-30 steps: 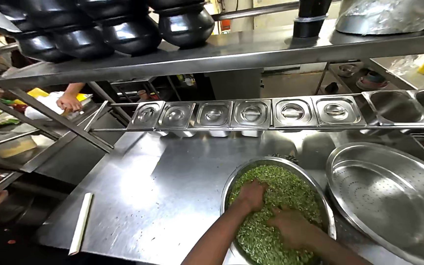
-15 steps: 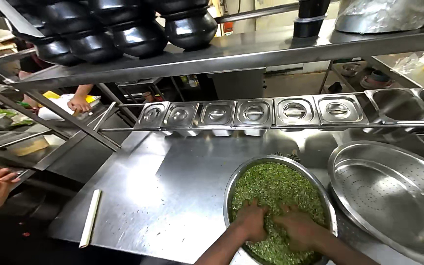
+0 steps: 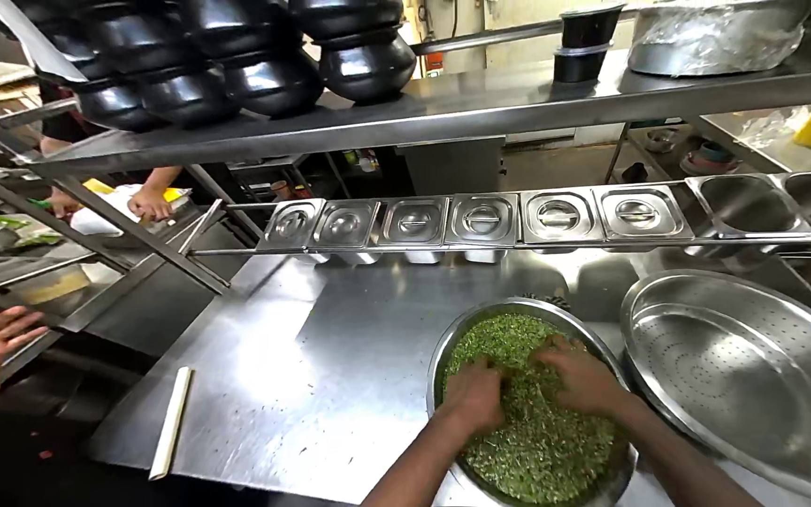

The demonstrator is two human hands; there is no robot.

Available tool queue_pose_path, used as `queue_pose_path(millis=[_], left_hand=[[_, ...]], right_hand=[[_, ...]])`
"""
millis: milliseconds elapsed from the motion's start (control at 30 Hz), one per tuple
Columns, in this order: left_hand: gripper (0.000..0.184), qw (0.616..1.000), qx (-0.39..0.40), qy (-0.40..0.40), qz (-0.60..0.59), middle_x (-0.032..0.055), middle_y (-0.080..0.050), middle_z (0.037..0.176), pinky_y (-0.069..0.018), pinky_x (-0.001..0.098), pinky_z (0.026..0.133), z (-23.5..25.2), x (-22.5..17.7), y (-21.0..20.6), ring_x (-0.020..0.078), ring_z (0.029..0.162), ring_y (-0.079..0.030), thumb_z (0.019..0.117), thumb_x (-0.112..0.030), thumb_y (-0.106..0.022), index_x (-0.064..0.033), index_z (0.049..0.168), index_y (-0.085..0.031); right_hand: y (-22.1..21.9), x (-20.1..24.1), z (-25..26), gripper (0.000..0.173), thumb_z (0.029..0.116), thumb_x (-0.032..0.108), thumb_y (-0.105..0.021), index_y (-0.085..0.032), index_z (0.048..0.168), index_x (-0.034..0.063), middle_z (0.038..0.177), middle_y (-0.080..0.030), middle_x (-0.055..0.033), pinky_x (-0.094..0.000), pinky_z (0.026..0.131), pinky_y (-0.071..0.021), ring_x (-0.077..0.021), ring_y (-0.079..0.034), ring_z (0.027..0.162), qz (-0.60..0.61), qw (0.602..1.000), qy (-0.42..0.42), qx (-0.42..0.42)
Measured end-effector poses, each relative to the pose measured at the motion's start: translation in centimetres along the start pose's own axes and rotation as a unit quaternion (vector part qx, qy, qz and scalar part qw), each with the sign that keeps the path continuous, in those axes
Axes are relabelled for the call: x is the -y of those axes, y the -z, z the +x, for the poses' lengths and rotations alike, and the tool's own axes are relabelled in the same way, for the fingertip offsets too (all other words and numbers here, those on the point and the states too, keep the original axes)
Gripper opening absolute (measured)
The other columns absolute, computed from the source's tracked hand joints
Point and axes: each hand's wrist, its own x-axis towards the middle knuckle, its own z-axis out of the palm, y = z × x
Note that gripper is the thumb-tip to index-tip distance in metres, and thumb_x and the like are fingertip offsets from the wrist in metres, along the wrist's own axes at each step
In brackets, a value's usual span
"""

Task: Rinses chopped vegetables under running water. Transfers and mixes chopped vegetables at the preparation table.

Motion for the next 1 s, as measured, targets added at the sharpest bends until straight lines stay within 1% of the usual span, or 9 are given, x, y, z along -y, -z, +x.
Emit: queue_pose_path(millis=[133, 233, 367, 467, 600, 700, 800, 867, 1000], left_hand=[[0.067, 0.998, -0.045, 0.038, 0.007, 0.0147, -0.042, 0.156, -0.0495, 0.0672, 0.097, 0.4, 0.5, 1.4, 0.0446, 0.140, -0.043, 0.0784, -0.017, -0.076, -0.0199, 0.143, -0.057], [0.067, 0.998, -0.033, 0.050, 0.009, 0.0172, -0.042, 0.155, -0.0501, 0.0668, 0.096, 0.2, 0.7, 1.6, 0.0452, 0.139, -0.044, 0.0793, -0.017, -0.076, -0.0196, 0.143, -0.056], [0.071, 1.000, 0.005, 0.027, 0.004, 0.0180, -0.041, 0.156, -0.0492, 0.0689, 0.096, 0.6, 0.9, 0.4, 0.0468, 0.138, -0.044, 0.0790, -0.017, -0.078, -0.0212, 0.146, -0.054], [0.076, 1.000, 0.018, -0.019, -0.006, 0.0165, -0.040, 0.158, -0.0475, 0.0701, 0.098, 2.8, 1.4, -2.1, 0.0482, 0.138, -0.043, 0.0773, -0.021, -0.082, -0.0227, 0.148, -0.052], [0.071, 0.999, 0.020, -0.037, -0.008, 0.0246, -0.030, 0.162, -0.0418, 0.0780, 0.097, 4.9, 0.6, -4.4, 0.0571, 0.145, -0.026, 0.0830, -0.018, -0.079, -0.0169, 0.149, -0.052], [0.070, 0.997, 0.036, -0.059, 0.020, 0.0235, -0.033, 0.161, -0.0449, 0.0756, 0.096, 5.3, 0.5, -3.1, 0.0544, 0.142, -0.034, 0.0841, -0.022, -0.079, -0.0188, 0.148, -0.051], [0.068, 0.998, 0.009, -0.057, -0.003, 0.0136, -0.038, 0.160, -0.0450, 0.0711, 0.100, 2.9, 0.6, -1.0, 0.0459, 0.144, -0.037, 0.0796, -0.021, -0.078, -0.0237, 0.144, -0.056], [0.067, 0.999, 0.003, -0.052, -0.001, 0.0131, -0.040, 0.158, -0.0456, 0.0716, 0.098, 0.4, 0.0, -0.8, 0.0465, 0.145, -0.034, 0.0777, -0.021, -0.079, -0.0231, 0.141, -0.058], [0.083, 0.996, 0.076, -0.046, 0.025, 0.0185, -0.033, 0.162, -0.0448, 0.0764, 0.094, -1.3, -1.0, -4.4, 0.0528, 0.145, -0.030, 0.0733, -0.028, -0.084, -0.0237, 0.149, -0.050]], right_hand=[[-3.0, 3.3, 1.3, 0.077, 0.0844, 0.033, -0.079, -0.047, 0.154, 0.0286, 0.167, -0.017, -0.0283, -0.0779, 0.103, -0.0379, -0.0596, -0.025, 0.146, -0.033, 0.994, -0.004, 0.105], [-5.0, 4.4, 1.9, 0.080, 0.0795, 0.026, -0.081, -0.049, 0.153, 0.0279, 0.168, -0.018, -0.0234, -0.0777, 0.097, -0.0428, -0.0579, -0.026, 0.145, -0.055, 0.991, 0.006, 0.122], [-5.0, 5.2, 0.9, 0.073, 0.0825, 0.026, -0.080, -0.052, 0.150, 0.0200, 0.164, -0.022, -0.0297, -0.0775, 0.096, -0.0432, -0.0601, -0.033, 0.141, -0.075, 0.984, 0.009, 0.160], [-3.4, 4.6, -1.1, 0.059, 0.0853, 0.029, -0.076, -0.060, 0.142, 0.0279, 0.163, -0.034, -0.0185, -0.0761, 0.097, -0.0439, -0.0536, -0.029, 0.147, -0.070, 0.986, 0.040, 0.144], [-2.6, 4.9, -3.7, 0.052, 0.0952, 0.036, -0.067, -0.056, 0.146, 0.0331, 0.166, -0.029, -0.0174, -0.0742, 0.104, -0.0401, -0.0512, -0.023, 0.150, -0.086, 0.987, 0.040, 0.128], [-5.2, 4.9, -4.6, 0.052, 0.0905, 0.035, -0.072, -0.061, 0.141, 0.0365, 0.167, -0.028, -0.0155, -0.0791, 0.106, -0.0317, -0.0506, -0.020, 0.152, -0.102, 0.982, 0.057, 0.146], [-4.7, 3.3, -3.4, 0.062, 0.0839, 0.030, -0.079, -0.059, 0.143, 0.0301, 0.164, -0.030, -0.0215, -0.0775, 0.100, -0.0402, -0.0547, -0.027, 0.147, -0.095, 0.986, -0.030, 0.132], [-4.7, 3.2, -3.4, 0.063, 0.0873, 0.030, -0.076, -0.055, 0.147, 0.0271, 0.164, -0.025, -0.0283, -0.0762, 0.099, -0.0425, -0.0584, -0.028, 0.145, -0.080, 0.984, -0.034, 0.157], [-5.6, 2.4, -2.8, 0.067, 0.0828, 0.028, -0.079, -0.058, 0.146, 0.0213, 0.165, -0.028, -0.0223, -0.0738, 0.097, -0.0462, -0.0537, -0.038, 0.141, -0.094, 0.979, -0.034, 0.180]])
